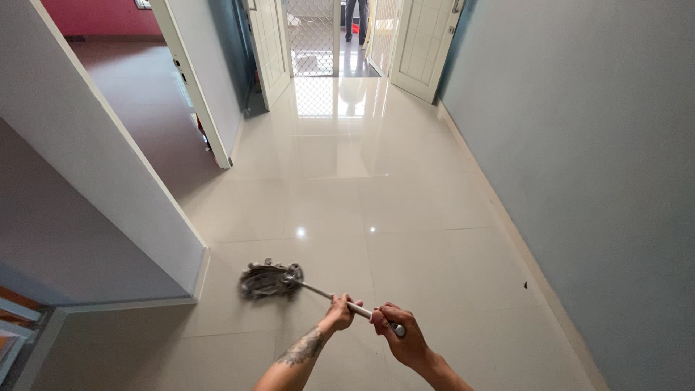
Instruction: The person mops the floor in a hallway using a mop, moving the mop head back and forth across the tiles.
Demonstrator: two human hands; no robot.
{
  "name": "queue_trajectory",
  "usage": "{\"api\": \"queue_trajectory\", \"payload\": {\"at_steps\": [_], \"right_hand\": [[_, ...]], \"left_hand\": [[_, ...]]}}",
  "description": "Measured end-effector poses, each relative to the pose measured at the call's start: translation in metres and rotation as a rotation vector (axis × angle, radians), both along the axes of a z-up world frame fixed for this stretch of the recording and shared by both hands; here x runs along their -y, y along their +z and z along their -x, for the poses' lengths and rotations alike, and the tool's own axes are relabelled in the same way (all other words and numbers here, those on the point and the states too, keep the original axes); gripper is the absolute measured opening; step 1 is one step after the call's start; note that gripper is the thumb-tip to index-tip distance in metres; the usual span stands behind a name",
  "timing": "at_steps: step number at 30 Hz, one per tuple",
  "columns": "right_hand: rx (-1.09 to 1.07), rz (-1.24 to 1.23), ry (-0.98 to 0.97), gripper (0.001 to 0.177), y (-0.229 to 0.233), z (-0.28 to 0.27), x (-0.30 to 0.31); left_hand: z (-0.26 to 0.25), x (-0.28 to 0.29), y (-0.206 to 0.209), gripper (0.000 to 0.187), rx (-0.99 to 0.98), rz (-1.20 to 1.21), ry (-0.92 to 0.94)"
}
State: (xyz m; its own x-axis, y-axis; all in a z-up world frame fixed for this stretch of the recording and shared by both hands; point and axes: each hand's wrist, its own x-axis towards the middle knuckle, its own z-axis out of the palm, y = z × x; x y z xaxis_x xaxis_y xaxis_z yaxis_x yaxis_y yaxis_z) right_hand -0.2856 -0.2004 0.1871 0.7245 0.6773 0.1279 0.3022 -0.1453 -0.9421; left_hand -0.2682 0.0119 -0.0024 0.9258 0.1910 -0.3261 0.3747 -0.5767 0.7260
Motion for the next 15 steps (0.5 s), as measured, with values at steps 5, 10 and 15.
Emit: {"api": "queue_trajectory", "payload": {"at_steps": [5,10,15], "right_hand": [[0.296,-0.168,0.096,0.039,0.031,-0.003,0.050],[0.392,-0.170,0.084,0.041,0.025,-0.010,0.074],[0.235,-0.149,-0.056,0.038,0.030,-0.018,0.094]], "left_hand": [[-0.035,0.084,0.001,0.040,0.275,0.023,-0.169],[-0.062,0.120,0.004,0.039,0.073,-0.059,-0.232],[-0.055,0.111,0.009,0.039,0.095,-0.186,-0.337]]}}
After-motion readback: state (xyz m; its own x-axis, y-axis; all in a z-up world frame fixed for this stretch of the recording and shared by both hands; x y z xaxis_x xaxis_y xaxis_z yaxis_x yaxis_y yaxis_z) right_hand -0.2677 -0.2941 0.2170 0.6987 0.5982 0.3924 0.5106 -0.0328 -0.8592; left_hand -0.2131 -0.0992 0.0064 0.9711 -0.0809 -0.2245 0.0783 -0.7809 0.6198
